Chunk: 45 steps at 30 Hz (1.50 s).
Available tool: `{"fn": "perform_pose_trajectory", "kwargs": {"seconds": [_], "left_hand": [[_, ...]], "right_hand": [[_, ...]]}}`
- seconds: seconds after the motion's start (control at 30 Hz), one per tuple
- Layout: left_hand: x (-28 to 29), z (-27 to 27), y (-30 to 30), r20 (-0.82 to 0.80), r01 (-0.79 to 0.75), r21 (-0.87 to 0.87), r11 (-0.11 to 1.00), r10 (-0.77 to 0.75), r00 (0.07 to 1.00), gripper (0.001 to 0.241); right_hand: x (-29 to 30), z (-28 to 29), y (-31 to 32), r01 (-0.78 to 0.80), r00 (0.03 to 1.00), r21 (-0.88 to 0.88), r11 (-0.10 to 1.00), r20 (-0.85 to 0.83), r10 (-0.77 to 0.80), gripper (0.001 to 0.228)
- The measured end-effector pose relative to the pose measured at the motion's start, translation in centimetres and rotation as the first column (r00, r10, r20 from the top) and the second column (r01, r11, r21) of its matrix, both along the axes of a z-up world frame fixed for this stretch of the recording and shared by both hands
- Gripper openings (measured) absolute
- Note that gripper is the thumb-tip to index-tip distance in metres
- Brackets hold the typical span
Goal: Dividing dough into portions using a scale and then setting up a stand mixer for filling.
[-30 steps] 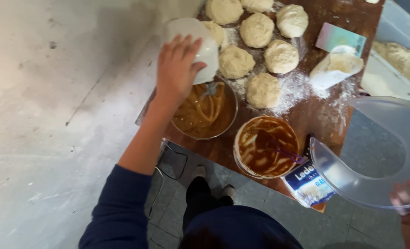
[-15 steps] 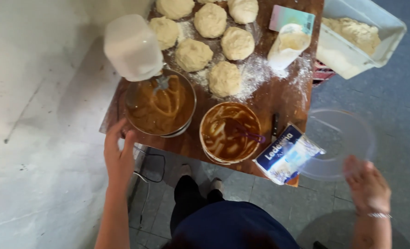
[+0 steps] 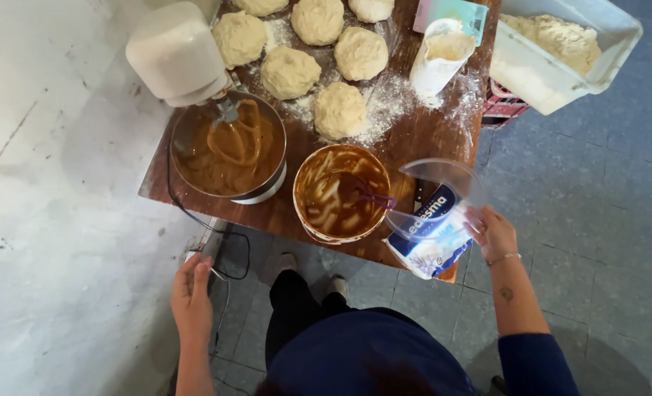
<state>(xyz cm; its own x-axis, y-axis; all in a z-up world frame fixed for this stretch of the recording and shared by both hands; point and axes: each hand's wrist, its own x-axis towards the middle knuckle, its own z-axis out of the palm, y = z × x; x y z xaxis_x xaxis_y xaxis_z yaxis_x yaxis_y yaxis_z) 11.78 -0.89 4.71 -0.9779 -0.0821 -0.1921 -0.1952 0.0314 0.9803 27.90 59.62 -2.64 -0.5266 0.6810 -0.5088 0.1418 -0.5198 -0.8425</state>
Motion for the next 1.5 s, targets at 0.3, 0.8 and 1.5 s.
{"fn": "perform_pose_trajectory", "kwargs": {"seconds": [0.3, 0.8, 1.5], "left_hand": [[1.5, 1.8, 3.4, -0.015, -0.009, -0.204, 0.979, 0.006, 1.000, 0.040], [3.7, 3.6, 10.2, 0.072, 0.399, -0.232, 0.887, -0.393, 0.917, 0.037], [-7.6, 0.1, -5.2, 0.202, 0.492, -0.069, 0.868, -0.471, 0.859, 0.041]], "right_hand": [[-4.9, 4.8, -5.3, -0.362, 0.930, 0.930, 0.070, 0.365, -0.035, 0.039], [-19.3, 10.3, -16.8, -0.728, 0.215, -0.018, -0.686, 0.943, -0.253, 0.029], [-25.0, 15.6, -40.6, -0.742, 0.281, 0.228, -0.631, 0.960, 0.017, 0.056]]}}
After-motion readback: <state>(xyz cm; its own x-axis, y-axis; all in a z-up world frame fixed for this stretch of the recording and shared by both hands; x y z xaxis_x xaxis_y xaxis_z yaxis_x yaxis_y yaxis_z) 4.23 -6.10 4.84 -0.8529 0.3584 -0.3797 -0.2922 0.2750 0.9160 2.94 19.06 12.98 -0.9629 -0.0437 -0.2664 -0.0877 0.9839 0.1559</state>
